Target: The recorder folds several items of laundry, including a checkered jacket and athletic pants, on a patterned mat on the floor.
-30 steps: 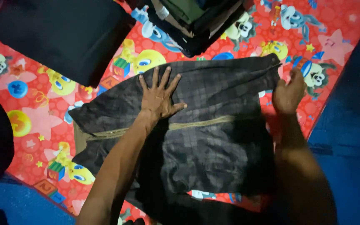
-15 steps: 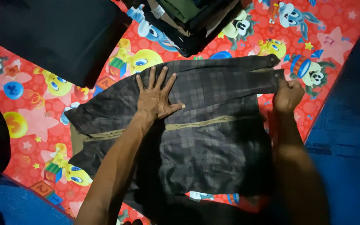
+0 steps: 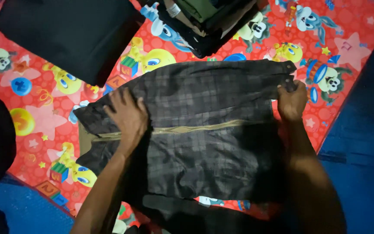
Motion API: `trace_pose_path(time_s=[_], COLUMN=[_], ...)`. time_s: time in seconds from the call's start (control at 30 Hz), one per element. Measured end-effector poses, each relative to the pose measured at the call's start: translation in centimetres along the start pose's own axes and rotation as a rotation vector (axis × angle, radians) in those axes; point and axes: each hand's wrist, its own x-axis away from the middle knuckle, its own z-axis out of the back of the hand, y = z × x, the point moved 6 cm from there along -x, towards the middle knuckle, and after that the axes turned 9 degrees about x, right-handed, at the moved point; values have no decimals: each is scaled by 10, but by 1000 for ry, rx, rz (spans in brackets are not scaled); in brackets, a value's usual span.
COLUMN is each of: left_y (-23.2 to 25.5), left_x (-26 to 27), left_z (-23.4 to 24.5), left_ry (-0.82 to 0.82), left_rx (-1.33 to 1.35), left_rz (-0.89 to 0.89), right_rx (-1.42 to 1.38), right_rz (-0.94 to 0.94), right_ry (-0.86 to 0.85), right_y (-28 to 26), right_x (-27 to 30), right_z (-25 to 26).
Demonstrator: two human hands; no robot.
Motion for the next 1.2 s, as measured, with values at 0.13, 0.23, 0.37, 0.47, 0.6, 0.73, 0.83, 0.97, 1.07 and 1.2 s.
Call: trace_pose_path(time_s=[0.13,0.23,0.37,0.47,0.6,0.73,0.83,0.97,1.07,1.2], left_y=[-67,-89,-117,-174,-240,-248,-253,-196,-157,-174], left_x=[13,17,13,3,-19,-22,-22,-21,-8,1], left_z=[7,23,73,58,13,8,3,28,54,28], left_ry=[35,159,276,223,186,228,288,108,-44,-88], left_rx=[-53,-123,68,300,481,594,752,1522,1620,1567], left_rz=[79,74,522,677,580,554,549,698,787,633], right_rx=[133,286,291,316,344,325,256,364,440,490], right_rz=[131,270,321,441,511,508,593,650,589,531], right_ry=[65,202,246,246,175,150,100,-21,-124,-210], right_y=[7,-12,-33,-54,-95,-101,-99,-96,-102,-100], right_x=[11,30,54,69,103,120,135,145,146,147], right_z=[-2,10,22,20,11,5,-5,-18,-19,-17])
